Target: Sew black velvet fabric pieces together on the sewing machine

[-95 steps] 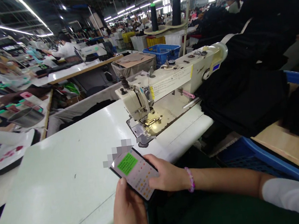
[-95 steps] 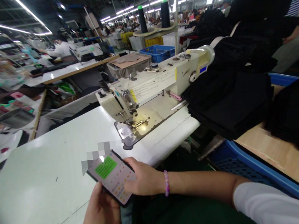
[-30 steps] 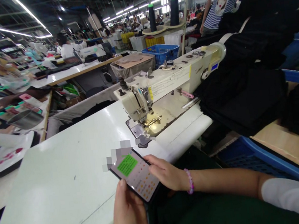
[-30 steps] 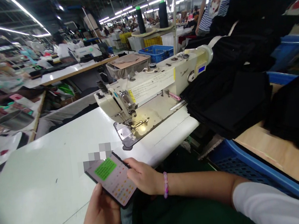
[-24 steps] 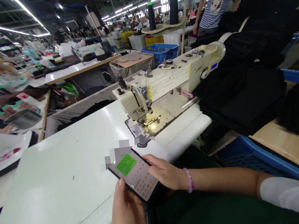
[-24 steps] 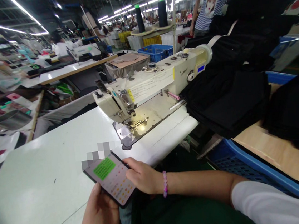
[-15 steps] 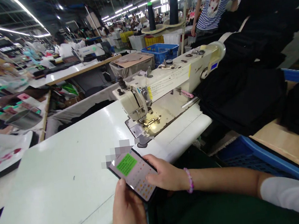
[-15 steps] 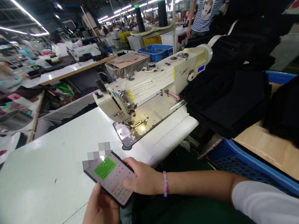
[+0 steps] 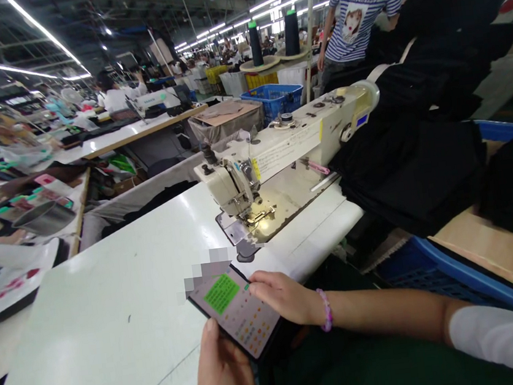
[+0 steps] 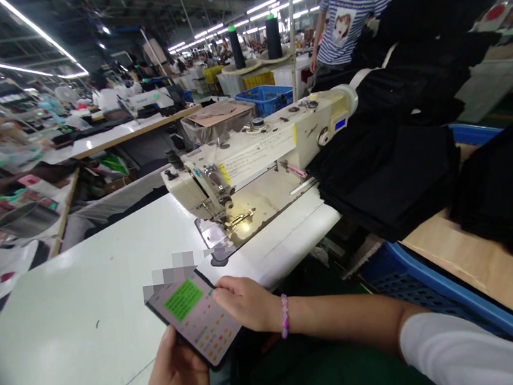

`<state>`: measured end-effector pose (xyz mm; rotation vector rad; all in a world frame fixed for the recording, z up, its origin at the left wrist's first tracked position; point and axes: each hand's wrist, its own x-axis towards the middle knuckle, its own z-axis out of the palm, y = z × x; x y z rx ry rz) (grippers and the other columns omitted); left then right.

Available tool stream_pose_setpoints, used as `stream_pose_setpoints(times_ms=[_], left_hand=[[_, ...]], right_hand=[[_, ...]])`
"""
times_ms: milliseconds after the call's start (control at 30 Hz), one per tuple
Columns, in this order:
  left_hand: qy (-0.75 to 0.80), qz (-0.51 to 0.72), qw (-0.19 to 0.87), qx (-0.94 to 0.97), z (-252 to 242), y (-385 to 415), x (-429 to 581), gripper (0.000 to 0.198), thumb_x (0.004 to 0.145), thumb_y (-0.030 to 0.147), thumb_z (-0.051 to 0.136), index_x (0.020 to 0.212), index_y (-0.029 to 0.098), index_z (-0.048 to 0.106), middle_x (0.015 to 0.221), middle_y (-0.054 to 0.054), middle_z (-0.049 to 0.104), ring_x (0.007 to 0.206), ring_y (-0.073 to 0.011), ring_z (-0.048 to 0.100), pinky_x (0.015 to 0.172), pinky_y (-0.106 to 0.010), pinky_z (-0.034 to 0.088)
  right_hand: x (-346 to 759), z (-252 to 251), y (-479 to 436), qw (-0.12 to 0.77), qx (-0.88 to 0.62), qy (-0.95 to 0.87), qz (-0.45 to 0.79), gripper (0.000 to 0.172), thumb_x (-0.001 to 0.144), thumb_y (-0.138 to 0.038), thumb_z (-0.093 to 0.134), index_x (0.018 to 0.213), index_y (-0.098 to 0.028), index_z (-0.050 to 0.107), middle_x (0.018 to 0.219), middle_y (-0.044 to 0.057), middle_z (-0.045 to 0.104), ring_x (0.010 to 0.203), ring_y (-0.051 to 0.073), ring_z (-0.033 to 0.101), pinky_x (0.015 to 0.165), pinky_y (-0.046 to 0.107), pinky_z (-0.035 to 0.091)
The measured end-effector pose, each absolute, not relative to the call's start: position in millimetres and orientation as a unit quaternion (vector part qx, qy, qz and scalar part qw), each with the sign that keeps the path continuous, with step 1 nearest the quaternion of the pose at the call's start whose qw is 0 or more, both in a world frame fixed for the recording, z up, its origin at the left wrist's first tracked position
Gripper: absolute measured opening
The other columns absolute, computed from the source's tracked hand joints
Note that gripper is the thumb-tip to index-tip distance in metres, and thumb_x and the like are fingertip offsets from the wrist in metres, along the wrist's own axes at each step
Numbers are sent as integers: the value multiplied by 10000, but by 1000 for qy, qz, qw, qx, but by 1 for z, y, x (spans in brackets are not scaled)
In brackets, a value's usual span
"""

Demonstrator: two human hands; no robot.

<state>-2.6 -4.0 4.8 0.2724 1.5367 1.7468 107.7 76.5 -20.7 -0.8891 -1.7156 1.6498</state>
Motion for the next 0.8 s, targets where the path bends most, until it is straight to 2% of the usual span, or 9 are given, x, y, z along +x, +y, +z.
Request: stream_pose_setpoints(times_ms=[267,700,800], left_hand=[[546,680,490,2,13,-1,0,246,878,349,566,994,206,731,1013,-63,783,1046,-272,710,923,-377,585],[553,677,485,-6,15,-1,3,228,862,341,581,952,203,739,1001,-65,785,1046,-275,712,902,-375,596],[568,675,470,-14,18,-1,3,229,880,319,558,937,204,748,959,-51,789,986,-239,728,887,-324,594]], right_hand=[[106,-22,78,296,-341,-645,616,273,957,-357,445,731,-209,487,665,-37,463,688,144,469,611,258,360],[106,-20,77,296,-343,-643,617,295,949,-408,450,729,-211,471,687,-31,484,695,149,465,619,272,344],[106,-20,76,298,-337,-641,622,323,958,-447,440,739,-211,475,700,-23,494,707,157,480,636,284,360]])
